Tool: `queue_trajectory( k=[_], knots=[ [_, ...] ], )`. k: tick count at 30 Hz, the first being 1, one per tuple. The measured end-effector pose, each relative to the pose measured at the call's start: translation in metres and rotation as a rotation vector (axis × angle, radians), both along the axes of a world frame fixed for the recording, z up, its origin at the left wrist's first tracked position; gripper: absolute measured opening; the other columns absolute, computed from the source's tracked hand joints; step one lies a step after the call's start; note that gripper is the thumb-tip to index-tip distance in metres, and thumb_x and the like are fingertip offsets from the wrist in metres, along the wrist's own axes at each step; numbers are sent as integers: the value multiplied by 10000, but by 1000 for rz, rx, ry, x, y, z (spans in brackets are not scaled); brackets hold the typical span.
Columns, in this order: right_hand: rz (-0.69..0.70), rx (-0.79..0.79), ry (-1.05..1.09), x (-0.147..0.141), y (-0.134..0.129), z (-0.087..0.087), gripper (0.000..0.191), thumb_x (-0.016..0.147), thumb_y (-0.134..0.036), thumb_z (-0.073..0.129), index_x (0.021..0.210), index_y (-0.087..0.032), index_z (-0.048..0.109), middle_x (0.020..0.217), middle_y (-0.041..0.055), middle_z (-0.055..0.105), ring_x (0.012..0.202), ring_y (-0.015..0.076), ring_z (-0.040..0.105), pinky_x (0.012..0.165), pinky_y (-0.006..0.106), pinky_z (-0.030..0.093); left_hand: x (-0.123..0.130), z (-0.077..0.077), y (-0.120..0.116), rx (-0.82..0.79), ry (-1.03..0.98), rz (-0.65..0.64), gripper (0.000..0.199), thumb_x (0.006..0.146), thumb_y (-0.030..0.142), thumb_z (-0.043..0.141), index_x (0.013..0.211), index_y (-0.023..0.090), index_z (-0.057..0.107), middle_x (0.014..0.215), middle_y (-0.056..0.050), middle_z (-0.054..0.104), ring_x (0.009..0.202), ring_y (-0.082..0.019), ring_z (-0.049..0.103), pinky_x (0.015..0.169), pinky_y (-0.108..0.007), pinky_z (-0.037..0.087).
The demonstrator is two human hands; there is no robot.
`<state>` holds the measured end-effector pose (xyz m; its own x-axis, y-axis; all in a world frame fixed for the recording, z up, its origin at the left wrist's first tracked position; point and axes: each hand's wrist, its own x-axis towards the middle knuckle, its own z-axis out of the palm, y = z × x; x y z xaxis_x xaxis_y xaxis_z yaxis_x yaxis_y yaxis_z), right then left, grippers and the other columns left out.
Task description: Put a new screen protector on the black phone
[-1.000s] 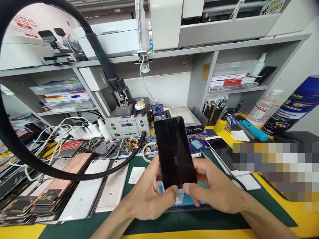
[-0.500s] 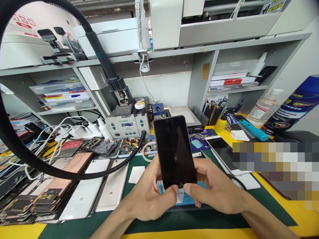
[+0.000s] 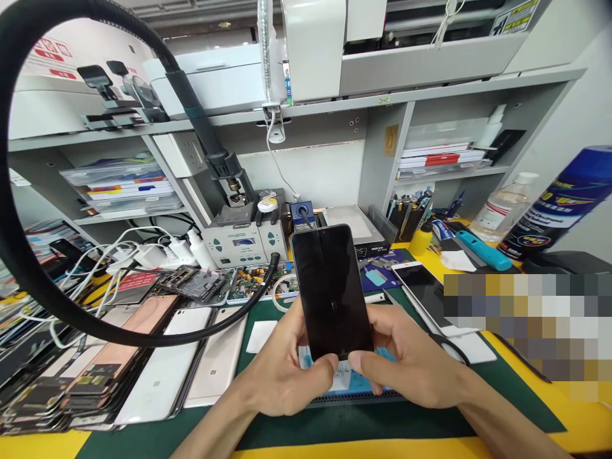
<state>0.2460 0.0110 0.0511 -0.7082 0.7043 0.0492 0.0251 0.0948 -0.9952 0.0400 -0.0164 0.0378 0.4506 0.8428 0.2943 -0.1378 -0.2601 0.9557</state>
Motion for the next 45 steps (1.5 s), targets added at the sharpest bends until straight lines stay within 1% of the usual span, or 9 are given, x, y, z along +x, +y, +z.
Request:
queue_trajectory(
  k=[3,7,13,18,24,32,37,41,45],
  knots=[
    [2,-18,-4,1,1,0,71,880,-127,593,899,-175,543,823,-15,542,595,89,503,515,196,482,-2,0,1,-6,17,14,377,865,130,606,1207,246,501,871,5,574,749,-117,562,666,-216,443],
    [32,-63,32,2,2,1,101,845,-120,591,934,-166,583,813,-22,548,544,72,505,507,198,474,-3,0,2,-111,-4,-57,444,897,154,593,1305,256,449,841,21,587,612,-83,535,586,-209,437],
    [58,-93,82,1,4,5,166,798,-124,573,950,-146,636,758,-21,555,517,69,512,486,185,469,-2,3,3,-201,-48,-88,482,891,161,611,1319,247,407,814,33,566,571,-78,519,542,-214,463],
    [63,-74,79,0,3,5,160,816,-131,591,967,-147,641,751,-26,550,520,70,508,485,184,463,-1,5,3,-194,-45,-87,472,880,142,609,1291,237,397,840,29,578,555,-69,543,524,-204,490],
    [49,-20,73,3,2,1,166,842,-86,577,977,-158,642,744,-46,509,561,75,496,520,184,463,-1,3,4,-152,-50,-83,383,897,161,607,1237,217,441,825,26,569,571,-65,537,549,-205,485],
    [-15,116,10,0,1,1,87,884,-123,636,957,-162,610,814,-20,579,702,114,510,618,210,467,-3,-2,5,-129,-60,-76,349,902,154,616,1205,216,454,855,21,586,602,-64,555,579,-202,493],
    [46,-54,19,-1,0,6,78,921,-190,642,978,-162,596,763,-36,582,535,69,483,465,172,485,-3,2,4,-194,-58,-87,438,875,160,633,1257,211,426,768,40,590,552,-72,547,536,-202,469],
    [67,-138,16,2,1,7,139,865,-161,691,931,-174,570,624,-81,545,456,64,520,459,169,510,-3,6,4,-262,-67,-93,572,824,131,652,1329,209,395,703,51,594,523,-82,558,519,-199,462],
    [60,-142,-9,6,3,4,111,829,-111,654,884,-166,575,565,-74,573,428,76,554,463,180,511,-3,7,5,-306,-84,-107,671,807,105,631,1410,208,354,686,38,619,499,-86,571,490,-182,471]
  ],
)
